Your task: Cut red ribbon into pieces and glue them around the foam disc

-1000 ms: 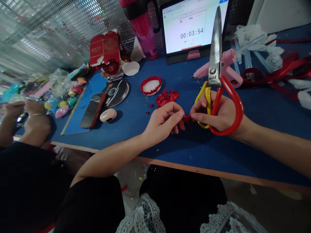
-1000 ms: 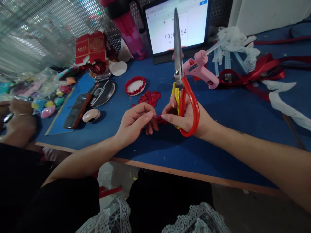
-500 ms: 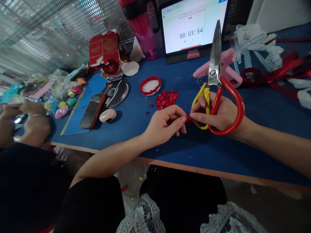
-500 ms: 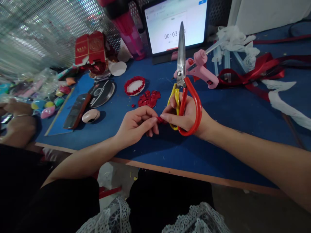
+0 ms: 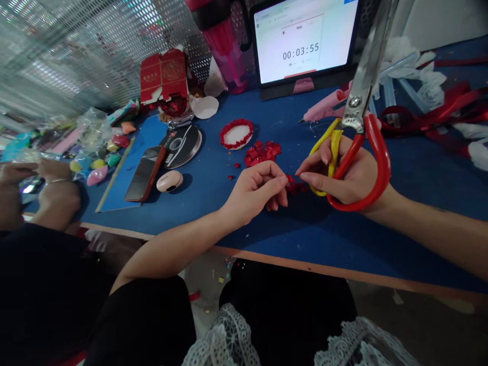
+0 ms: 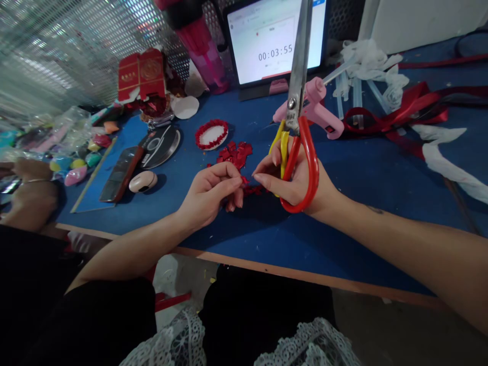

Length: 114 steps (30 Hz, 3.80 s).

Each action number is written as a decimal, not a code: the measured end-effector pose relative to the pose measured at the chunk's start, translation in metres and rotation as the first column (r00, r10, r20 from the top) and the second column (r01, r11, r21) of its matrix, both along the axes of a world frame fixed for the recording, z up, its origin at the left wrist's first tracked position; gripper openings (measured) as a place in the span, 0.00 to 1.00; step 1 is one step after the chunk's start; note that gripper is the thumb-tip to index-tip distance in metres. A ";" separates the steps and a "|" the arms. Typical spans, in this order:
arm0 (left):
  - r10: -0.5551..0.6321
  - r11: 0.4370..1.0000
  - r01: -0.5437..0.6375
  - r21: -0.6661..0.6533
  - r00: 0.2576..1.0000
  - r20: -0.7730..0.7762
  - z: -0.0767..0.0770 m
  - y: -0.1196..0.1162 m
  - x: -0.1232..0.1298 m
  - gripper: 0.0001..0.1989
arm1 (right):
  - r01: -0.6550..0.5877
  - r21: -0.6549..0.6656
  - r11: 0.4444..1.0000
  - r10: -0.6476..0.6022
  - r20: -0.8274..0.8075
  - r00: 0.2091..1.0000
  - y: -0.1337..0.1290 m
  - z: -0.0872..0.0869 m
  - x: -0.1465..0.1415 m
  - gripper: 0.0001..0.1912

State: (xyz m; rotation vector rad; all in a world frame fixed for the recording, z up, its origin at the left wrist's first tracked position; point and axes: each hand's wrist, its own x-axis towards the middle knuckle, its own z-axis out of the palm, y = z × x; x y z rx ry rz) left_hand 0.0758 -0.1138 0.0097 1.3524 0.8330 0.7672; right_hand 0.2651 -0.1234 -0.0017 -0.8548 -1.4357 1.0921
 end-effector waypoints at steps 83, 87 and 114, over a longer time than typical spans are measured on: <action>0.165 0.964 -0.185 0.191 0.980 0.113 0.010 0.008 -0.014 0.07 | 0.036 0.161 0.986 -0.165 0.960 0.226 0.005 0.018 0.015 0.14; 0.128 0.973 -0.141 0.181 0.988 0.082 0.010 0.008 -0.015 0.08 | 0.036 0.174 0.984 -0.176 0.980 0.091 0.007 0.026 0.020 0.20; 0.163 0.981 -0.160 0.113 0.986 -0.024 0.007 0.023 -0.027 0.08 | 0.659 0.270 0.702 -0.199 0.963 -0.183 -0.095 0.033 0.184 0.18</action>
